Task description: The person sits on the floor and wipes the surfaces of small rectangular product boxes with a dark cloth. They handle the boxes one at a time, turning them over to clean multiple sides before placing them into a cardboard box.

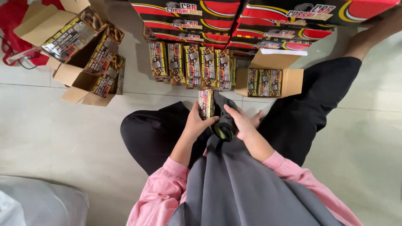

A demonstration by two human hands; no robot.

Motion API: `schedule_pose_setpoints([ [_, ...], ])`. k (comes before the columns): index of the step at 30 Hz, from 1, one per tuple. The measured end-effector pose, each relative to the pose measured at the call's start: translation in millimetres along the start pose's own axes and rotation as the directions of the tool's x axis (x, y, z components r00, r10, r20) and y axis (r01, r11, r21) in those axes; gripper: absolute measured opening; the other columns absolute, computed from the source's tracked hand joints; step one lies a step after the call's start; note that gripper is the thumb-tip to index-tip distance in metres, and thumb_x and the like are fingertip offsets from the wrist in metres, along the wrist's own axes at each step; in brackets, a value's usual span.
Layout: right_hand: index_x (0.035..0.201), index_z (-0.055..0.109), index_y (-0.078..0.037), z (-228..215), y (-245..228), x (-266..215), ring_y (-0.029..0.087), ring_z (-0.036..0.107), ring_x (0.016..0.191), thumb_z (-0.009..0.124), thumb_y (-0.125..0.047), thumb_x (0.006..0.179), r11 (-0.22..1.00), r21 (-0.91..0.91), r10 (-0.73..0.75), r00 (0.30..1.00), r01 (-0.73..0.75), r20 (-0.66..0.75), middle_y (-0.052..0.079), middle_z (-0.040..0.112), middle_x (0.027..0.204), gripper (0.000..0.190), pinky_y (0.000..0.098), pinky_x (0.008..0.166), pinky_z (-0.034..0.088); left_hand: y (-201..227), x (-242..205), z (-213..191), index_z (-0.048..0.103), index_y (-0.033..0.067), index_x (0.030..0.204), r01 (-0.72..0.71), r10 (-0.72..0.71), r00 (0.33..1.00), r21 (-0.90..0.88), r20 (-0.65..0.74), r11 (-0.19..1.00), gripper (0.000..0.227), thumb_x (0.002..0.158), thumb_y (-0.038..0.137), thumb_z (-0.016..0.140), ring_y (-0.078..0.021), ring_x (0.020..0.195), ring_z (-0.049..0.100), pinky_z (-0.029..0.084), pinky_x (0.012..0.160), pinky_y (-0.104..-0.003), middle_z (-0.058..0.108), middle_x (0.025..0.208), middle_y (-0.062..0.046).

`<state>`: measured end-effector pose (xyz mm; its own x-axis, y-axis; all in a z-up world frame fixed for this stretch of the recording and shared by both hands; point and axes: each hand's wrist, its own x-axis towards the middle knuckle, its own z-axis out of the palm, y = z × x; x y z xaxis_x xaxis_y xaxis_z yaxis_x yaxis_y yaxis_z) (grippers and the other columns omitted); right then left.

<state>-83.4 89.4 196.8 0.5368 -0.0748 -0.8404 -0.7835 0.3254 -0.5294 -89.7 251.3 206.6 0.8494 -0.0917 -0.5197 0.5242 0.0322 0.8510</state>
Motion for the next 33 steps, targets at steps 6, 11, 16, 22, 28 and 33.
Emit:
schedule_pose_setpoints([
  [6, 0.149, 0.05, -0.008, -24, -17, -52, 0.03, 0.031, 0.15, 0.088, -0.044, 0.078, 0.989, -0.086, -0.135, 0.981, 0.124, -0.14, 0.019, 0.022, 0.167, 0.088, 0.0458, 0.116, 0.04, -45, 8, 22, 0.04, -0.0088, 0.137, -0.098, 0.101, 0.995, -0.123, 0.019, 0.988, 0.058, 0.096, 0.018, 0.07, -0.034, 0.121, 0.054, 0.047, 0.101, -0.046, 0.054, 0.125, -0.031],
  [11, 0.154, 0.042, -0.008, -47, -11, -35, 0.03, 0.008, 0.156, 0.084, -0.045, 0.083, 0.986, -0.094, -0.147, 0.983, 0.137, -0.111, 0.009, -0.013, 0.171, 0.091, 0.0499, 0.122, 0.026, -65, 10, 41, 0.04, 0.0054, 0.132, 0.003, 0.018, 0.999, -0.417, 0.045, 0.909, 0.052, 0.09, 0.001, 0.071, -0.0176, 0.096, 0.062, 0.057, 0.082, -0.033, 0.059, 0.115, -0.014],
  [16, 0.133, 0.068, -0.004, -63, -15, -46, 0.026, 0.055, 0.124, 0.046, -0.034, 0.11, 0.465, -0.239, -0.803, 0.52, 0.853, 0.291, 0.017, 0.063, 0.134, 0.044, 0.0369, 0.11, 0.038, -64, 5, 54, 0.039, 0.0095, 0.144, 0.018, 0.044, 0.994, -0.548, 0.1, 0.836, 0.061, 0.091, -0.01, 0.061, -0.0216, 0.11, 0.057, 0.054, 0.089, -0.043, 0.057, 0.133, -0.016],
  [22, 0.118, 0.077, -0.023, -59, 17, -35, 0.02, 0.058, 0.117, 0.071, -0.024, 0.094, -0.309, -0.325, -0.739, -0.01, 0.894, 0.674, -0.004, 0.068, 0.133, 0.025, 0.0315, 0.103, 0.046, -56, 3, 50, 0.054, 0.0044, 0.138, 0.223, -0.029, 0.964, -0.749, 0.263, 0.624, 0.052, 0.109, 0.046, 0.041, -0.0198, 0.1, 0.068, 0.06, 0.082, -0.036, 0.065, 0.126, -0.017],
  [28, 0.119, 0.076, -0.02, -58, -18, -12, 0.026, 0.057, 0.114, 0.063, -0.014, 0.097, -0.279, -0.351, -0.76, 0.018, 0.894, 0.649, 0.003, 0.068, 0.13, 0.026, 0.0372, 0.101, 0.046, -39, -4, 54, 0.063, -0.0023, 0.123, 0.337, -0.183, 0.94, -0.714, 0.287, 0.614, 0.056, 0.106, 0.048, 0.045, -0.0247, 0.079, 0.071, 0.063, 0.07, -0.043, 0.071, 0.098, -0.017],
  [33, 0.119, 0.078, -0.015, -56, -26, -14, 0.025, 0.057, 0.111, 0.07, -0.014, 0.095, -0.309, -0.454, -0.822, 0.006, 0.836, 0.569, 0.001, 0.066, 0.13, 0.026, 0.0327, 0.093, 0.051, -30, -7, 60, 0.063, -0.0012, 0.122, 0.357, -0.16, 0.932, -0.748, 0.324, 0.56, 0.053, 0.105, 0.047, 0.048, -0.0271, 0.085, 0.073, 0.062, 0.074, -0.041, 0.071, 0.102, -0.018],
])
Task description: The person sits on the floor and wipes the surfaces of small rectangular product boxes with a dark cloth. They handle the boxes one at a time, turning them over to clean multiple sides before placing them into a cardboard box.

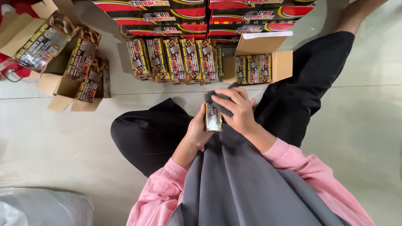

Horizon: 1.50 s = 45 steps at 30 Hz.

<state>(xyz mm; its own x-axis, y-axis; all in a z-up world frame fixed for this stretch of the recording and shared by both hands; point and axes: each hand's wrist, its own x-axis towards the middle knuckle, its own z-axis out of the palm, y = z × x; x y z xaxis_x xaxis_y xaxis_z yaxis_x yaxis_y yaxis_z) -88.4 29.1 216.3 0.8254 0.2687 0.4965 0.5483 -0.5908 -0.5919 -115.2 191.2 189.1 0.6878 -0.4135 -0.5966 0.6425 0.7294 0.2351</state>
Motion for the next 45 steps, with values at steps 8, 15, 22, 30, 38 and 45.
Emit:
schedule_pose_setpoints([
  [8, 0.11, 0.079, -0.016, -1, -25, -25, 0.023, 0.061, 0.106, 0.065, -0.014, 0.095, 0.988, 0.121, -0.112, 0.988, 0.098, 0.111, -0.002, 0.071, 0.124, 0.02, 0.0325, 0.091, 0.053, -2, 12, -29, 0.061, -0.0037, 0.129, 0.008, -0.007, 0.999, -0.018, 0.054, 1.0, 0.068, 0.104, 0.058, 0.044, -0.0283, 0.097, 0.071, 0.06, 0.085, -0.043, 0.068, 0.116, -0.022],
  [15, 0.116, 0.079, -0.013, -2, 6, 9, 0.026, 0.06, 0.107, 0.068, -0.008, 0.094, 0.999, 0.034, -0.004, 1.0, 0.004, 0.013, 0.002, 0.069, 0.127, 0.025, 0.035, 0.093, 0.052, 1, 2, -8, 0.058, -0.0008, 0.127, 0.039, -0.038, 0.999, -0.012, 0.023, 0.999, 0.052, 0.108, 0.046, 0.043, -0.0257, 0.088, 0.07, 0.06, 0.073, -0.039, 0.068, 0.104, -0.017],
  [22, 0.111, 0.079, -0.016, -3, -37, -27, 0.025, 0.061, 0.102, 0.068, -0.018, 0.095, 0.988, 0.115, -0.11, 0.989, 0.099, 0.1, 0.0, 0.071, 0.123, 0.019, 0.0323, 0.09, 0.053, -2, 9, -26, 0.06, -0.0008, 0.132, 0.066, -0.06, 0.996, -0.097, 0.058, 0.993, 0.068, 0.102, 0.059, 0.048, -0.0307, 0.1, 0.07, 0.059, 0.086, -0.044, 0.068, 0.119, -0.022],
  [30, 0.115, 0.077, -0.015, -4, -1, 15, 0.023, 0.057, 0.1, 0.065, -0.007, 0.094, 1.0, -0.004, -0.029, 0.997, 0.029, 0.075, 0.002, 0.07, 0.121, 0.026, 0.0338, 0.091, 0.05, 13, -17, 28, 0.062, -0.0026, 0.114, 0.015, -0.015, 1.0, -0.024, 0.013, 1.0, 0.052, 0.105, 0.047, 0.05, -0.0263, 0.077, 0.071, 0.061, 0.069, -0.041, 0.069, 0.092, -0.017],
  [38, 0.112, 0.078, -0.017, -2, -38, -16, 0.022, 0.06, 0.1, 0.069, -0.012, 0.091, 0.998, 0.03, -0.062, 0.995, 0.06, 0.079, -0.002, 0.07, 0.123, 0.023, 0.0309, 0.087, 0.054, -2, 15, -35, 0.064, -0.0032, 0.118, 0.004, -0.003, 0.999, -0.023, 0.045, 1.0, 0.06, 0.103, 0.052, 0.049, -0.031, 0.09, 0.071, 0.058, 0.08, -0.045, 0.071, 0.106, -0.021],
  [45, 0.113, 0.077, -0.017, -5, -13, -5, 0.024, 0.06, 0.103, 0.065, -0.007, 0.091, 0.999, 0.044, -0.037, 0.994, 0.032, 0.108, 0.001, 0.07, 0.123, 0.027, 0.0332, 0.09, 0.051, -5, 12, -24, 0.065, -0.0062, 0.118, -0.037, 0.043, 0.995, -0.063, 0.085, 0.997, 0.056, 0.106, 0.046, 0.047, -0.0302, 0.093, 0.07, 0.058, 0.084, -0.044, 0.071, 0.106, -0.02],
])
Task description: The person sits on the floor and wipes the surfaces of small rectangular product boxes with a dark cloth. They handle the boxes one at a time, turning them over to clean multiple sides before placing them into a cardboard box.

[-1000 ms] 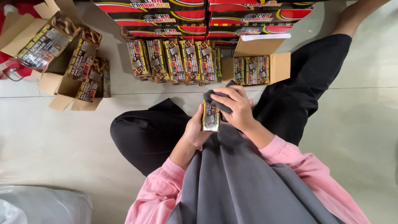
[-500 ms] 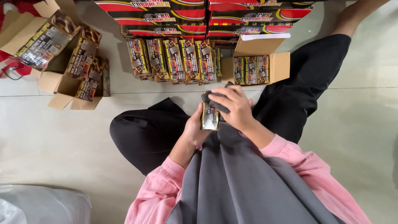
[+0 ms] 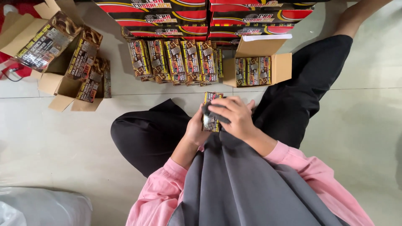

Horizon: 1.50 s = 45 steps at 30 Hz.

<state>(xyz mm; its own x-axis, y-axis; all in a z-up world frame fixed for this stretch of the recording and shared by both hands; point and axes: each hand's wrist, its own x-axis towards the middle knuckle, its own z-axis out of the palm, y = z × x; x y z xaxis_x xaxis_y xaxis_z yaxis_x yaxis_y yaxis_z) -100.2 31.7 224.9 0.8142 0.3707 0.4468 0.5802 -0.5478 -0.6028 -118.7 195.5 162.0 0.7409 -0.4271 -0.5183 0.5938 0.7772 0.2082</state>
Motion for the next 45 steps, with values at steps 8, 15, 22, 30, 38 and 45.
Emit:
schedule_pose_setpoints([
  [8, 0.114, 0.078, -0.015, 4, -6, 1, 0.024, 0.058, 0.102, 0.071, -0.01, 0.091, 0.997, -0.052, 0.046, 0.996, -0.049, -0.072, 0.0, 0.069, 0.123, 0.025, 0.033, 0.087, 0.054, -9, 13, -36, 0.062, -0.006, 0.125, -0.029, 0.035, 0.991, 0.052, -0.126, 0.998, 0.055, 0.105, 0.044, 0.051, -0.0306, 0.094, 0.072, 0.059, 0.084, -0.042, 0.07, 0.112, -0.022],
  [15, 0.11, 0.078, -0.017, 7, -19, -20, 0.023, 0.062, 0.098, 0.07, -0.014, 0.091, 1.0, 0.013, -0.027, 0.999, 0.027, -0.021, -0.003, 0.072, 0.122, 0.021, 0.031, 0.086, 0.055, 0, 0, -4, 0.062, -0.0069, 0.128, -0.02, 0.021, 0.991, 0.013, -0.135, 1.0, 0.062, 0.104, 0.049, 0.051, -0.0336, 0.094, 0.073, 0.059, 0.084, -0.043, 0.07, 0.115, -0.024],
  [22, 0.113, 0.079, -0.012, -6, 11, 22, 0.024, 0.059, 0.099, 0.072, -0.008, 0.092, 0.998, -0.041, 0.046, 0.987, -0.053, -0.154, 0.002, 0.07, 0.123, 0.023, 0.0341, 0.088, 0.053, 3, -11, 22, 0.063, -0.0047, 0.122, 0.003, 0.011, 0.985, 0.08, -0.175, 0.997, 0.053, 0.105, 0.044, 0.052, -0.03, 0.086, 0.075, 0.061, 0.075, -0.04, 0.072, 0.102, -0.021],
  [30, 0.109, 0.078, -0.015, 6, -32, -27, 0.026, 0.063, 0.097, 0.071, -0.011, 0.089, 0.987, 0.161, -0.024, 0.999, 0.02, 0.025, 0.0, 0.072, 0.122, 0.022, 0.0334, 0.086, 0.054, 6, 3, -20, 0.057, -0.0029, 0.137, 0.045, -0.03, 0.993, 0.131, -0.112, 0.99, 0.069, 0.107, 0.056, 0.037, -0.0285, 0.094, 0.071, 0.059, 0.084, -0.043, 0.069, 0.109, -0.021],
  [38, 0.112, 0.078, -0.015, -8, -6, -7, 0.025, 0.06, 0.1, 0.071, -0.012, 0.091, 0.981, 0.189, 0.045, 0.999, -0.047, 0.017, 0.003, 0.071, 0.123, 0.022, 0.0359, 0.091, 0.052, 7, 2, -1, 0.053, 0.0004, 0.14, 0.054, -0.052, 0.998, 0.079, -0.034, 0.995, 0.065, 0.106, 0.054, 0.038, -0.0299, 0.1, 0.068, 0.056, 0.089, -0.046, 0.066, 0.12, -0.02],
  [45, 0.115, 0.078, -0.014, -12, 3, 13, 0.023, 0.059, 0.1, 0.069, -0.016, 0.096, 0.995, 0.043, 0.098, 0.989, -0.093, -0.11, 0.001, 0.069, 0.121, 0.021, 0.0342, 0.086, 0.055, 4, -4, 9, 0.052, 0.0016, 0.14, 0.005, -0.004, 0.998, 0.027, -0.064, 1.0, 0.05, 0.106, 0.039, 0.048, -0.0362, 0.092, 0.069, 0.06, 0.074, -0.05, 0.066, 0.117, -0.025],
])
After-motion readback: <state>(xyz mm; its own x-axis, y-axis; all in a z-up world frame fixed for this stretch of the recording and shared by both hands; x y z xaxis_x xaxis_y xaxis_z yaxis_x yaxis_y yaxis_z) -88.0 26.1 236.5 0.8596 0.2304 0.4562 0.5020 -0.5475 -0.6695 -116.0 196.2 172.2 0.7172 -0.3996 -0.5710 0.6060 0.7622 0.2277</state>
